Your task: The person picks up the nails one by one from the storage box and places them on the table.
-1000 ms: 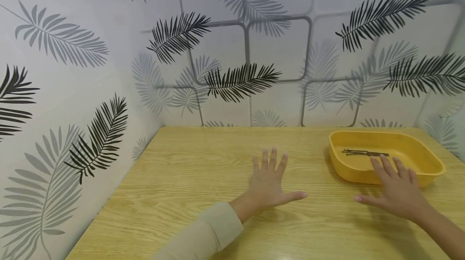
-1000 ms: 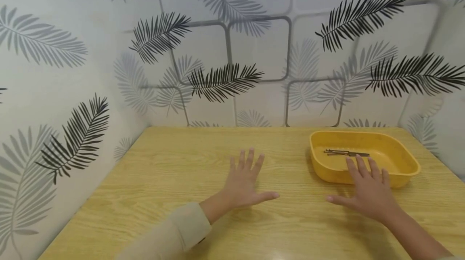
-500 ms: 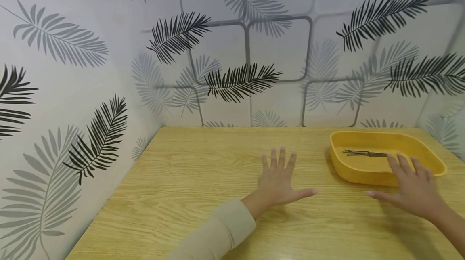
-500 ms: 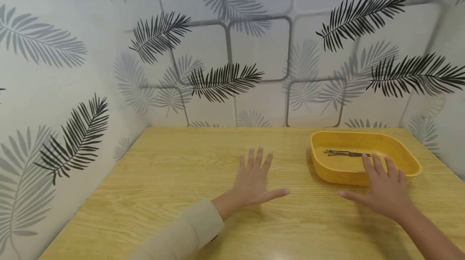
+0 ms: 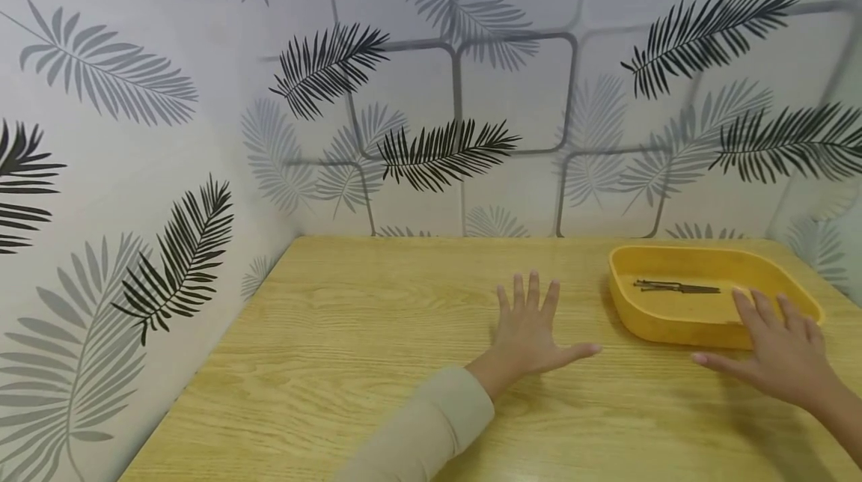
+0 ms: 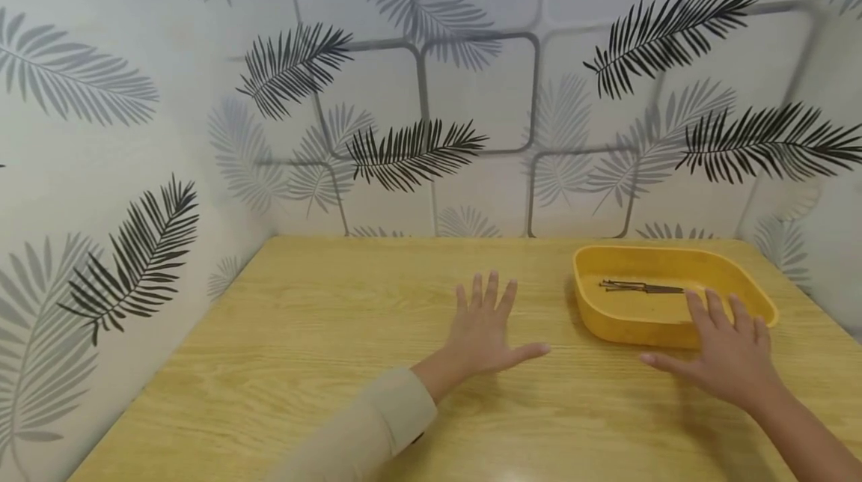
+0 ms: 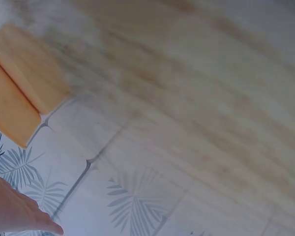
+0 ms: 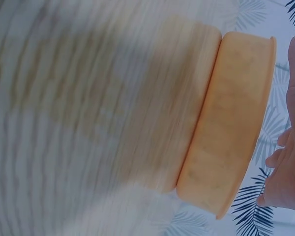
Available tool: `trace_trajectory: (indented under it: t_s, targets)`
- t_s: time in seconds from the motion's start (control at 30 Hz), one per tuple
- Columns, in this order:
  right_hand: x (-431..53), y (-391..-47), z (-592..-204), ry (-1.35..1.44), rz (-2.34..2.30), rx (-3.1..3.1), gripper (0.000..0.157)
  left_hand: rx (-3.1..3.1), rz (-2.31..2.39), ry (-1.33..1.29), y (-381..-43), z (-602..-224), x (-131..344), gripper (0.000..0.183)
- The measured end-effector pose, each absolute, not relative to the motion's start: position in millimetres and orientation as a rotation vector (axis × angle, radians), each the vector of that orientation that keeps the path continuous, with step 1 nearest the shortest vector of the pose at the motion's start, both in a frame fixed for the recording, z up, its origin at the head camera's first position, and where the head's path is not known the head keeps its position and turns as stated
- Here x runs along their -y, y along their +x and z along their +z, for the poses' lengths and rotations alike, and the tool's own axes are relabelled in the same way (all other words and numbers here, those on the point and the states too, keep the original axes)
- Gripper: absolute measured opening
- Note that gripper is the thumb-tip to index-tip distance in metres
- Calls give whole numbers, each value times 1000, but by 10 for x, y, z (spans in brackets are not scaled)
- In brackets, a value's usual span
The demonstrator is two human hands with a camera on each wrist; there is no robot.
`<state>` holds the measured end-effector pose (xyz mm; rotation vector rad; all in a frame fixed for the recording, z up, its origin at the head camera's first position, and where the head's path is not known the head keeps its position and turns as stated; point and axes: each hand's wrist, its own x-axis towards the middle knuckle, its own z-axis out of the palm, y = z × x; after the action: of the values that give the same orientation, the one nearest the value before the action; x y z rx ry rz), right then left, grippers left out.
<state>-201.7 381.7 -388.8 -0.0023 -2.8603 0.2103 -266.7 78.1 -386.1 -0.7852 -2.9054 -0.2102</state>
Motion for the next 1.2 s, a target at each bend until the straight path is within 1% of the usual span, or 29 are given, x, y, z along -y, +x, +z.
trace_trajectory:
  t_s: [0.43,0.8,1.2]
  targets:
    - [-3987,-2013,-3923,-96,218,2885,117,2923,-222,-827,-2709,-3889,-1063,99]
    - [-4228,-2072,-3959,-166,167,2869,117,2957,-194,-898,-2675,-3830,-1335,101]
    - [-4389,-2076,-3986,-227,183,2828,120,2918,-37,-949,-2621,-3773,-1630,98]
